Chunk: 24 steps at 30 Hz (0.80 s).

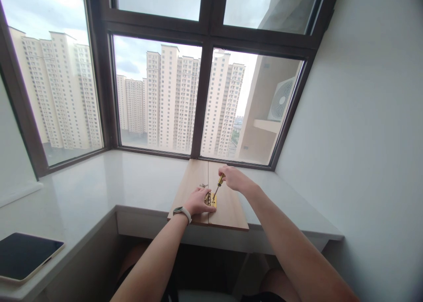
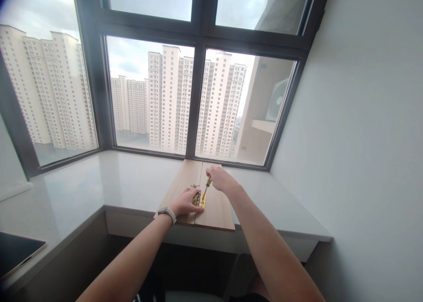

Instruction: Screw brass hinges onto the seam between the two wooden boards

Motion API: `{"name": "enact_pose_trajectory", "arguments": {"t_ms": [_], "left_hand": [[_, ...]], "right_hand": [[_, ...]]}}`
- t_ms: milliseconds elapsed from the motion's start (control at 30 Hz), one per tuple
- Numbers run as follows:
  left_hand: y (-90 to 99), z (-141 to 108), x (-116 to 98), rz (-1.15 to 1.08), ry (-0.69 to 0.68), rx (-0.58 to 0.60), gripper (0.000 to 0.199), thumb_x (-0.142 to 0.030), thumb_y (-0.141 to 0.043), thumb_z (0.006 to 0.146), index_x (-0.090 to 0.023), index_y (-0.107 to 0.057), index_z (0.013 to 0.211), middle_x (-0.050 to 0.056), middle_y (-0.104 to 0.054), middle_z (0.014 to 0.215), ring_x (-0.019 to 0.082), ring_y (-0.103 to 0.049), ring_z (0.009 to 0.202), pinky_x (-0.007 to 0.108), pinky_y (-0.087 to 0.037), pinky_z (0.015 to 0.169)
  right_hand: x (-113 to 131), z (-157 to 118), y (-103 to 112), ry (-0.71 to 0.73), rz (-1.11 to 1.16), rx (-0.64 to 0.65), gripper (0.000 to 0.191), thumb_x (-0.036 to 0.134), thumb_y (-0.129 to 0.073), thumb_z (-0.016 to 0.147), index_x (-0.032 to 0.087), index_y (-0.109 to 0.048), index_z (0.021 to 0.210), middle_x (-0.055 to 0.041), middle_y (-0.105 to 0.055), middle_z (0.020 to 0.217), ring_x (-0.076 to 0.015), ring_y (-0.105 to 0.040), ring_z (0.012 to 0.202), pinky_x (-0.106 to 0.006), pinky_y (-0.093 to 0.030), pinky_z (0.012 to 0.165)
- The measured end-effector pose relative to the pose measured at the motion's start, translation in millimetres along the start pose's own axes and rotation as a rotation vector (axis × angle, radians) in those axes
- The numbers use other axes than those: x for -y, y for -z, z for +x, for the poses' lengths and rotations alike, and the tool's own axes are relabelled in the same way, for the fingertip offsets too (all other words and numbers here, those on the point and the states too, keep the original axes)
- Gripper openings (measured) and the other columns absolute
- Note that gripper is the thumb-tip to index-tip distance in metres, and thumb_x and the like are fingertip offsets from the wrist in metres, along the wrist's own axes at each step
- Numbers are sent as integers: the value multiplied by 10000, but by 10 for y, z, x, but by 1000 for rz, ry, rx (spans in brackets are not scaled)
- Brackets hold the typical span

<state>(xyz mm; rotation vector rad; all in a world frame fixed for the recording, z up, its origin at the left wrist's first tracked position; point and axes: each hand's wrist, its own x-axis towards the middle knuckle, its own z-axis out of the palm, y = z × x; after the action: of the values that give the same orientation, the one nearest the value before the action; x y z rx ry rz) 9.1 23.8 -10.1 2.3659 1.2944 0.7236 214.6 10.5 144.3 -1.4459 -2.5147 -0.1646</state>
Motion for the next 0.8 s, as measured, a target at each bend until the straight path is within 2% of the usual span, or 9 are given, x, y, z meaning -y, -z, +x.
{"name": "enact_pose_trajectory", "arguments": {"t_ms": [167,433,700,800], "left_hand": [[20,-15,-10,-10,4,9,954,-684,-804,624,-269,-526,1436,79,-601,1406,354,-447,1362,424,-380,1149],[40,-19,-31,3,9,16,936,-668,-808,629,-275,-527,1431,79,-599,1401,349,-449,1364,423,-381,1144],[13,-8,-9,2,-7,1,942,-675,-802,630,-255,-531,1429,84,-610,1390,350,-454,1351,419,-390,1138],[20,-14,-15,0,-8,5,942,-673,-801,634,-257,-527,1434,85,-606,1395,355,-453,1354,426,-391,1136]], "right_hand": [[-24,18,37,-34,-28,50,142,108,-678,888,197,-705,995,-63,-730,1041,-183,-646,984,-237,-398,793],[-7,14,35,-96,-70,57,92,214,-653,945,194,-714,1011,-83,-733,1067,-200,-652,1027,-251,-405,813],[72,9,28,-195,-190,48,247,353,-548,1001,181,-725,986,-136,-740,1017,-245,-678,933,-297,-418,739],[74,3,9,-173,-147,31,226,339,-568,994,177,-719,950,-127,-730,997,-235,-674,927,-292,-420,748]]}}
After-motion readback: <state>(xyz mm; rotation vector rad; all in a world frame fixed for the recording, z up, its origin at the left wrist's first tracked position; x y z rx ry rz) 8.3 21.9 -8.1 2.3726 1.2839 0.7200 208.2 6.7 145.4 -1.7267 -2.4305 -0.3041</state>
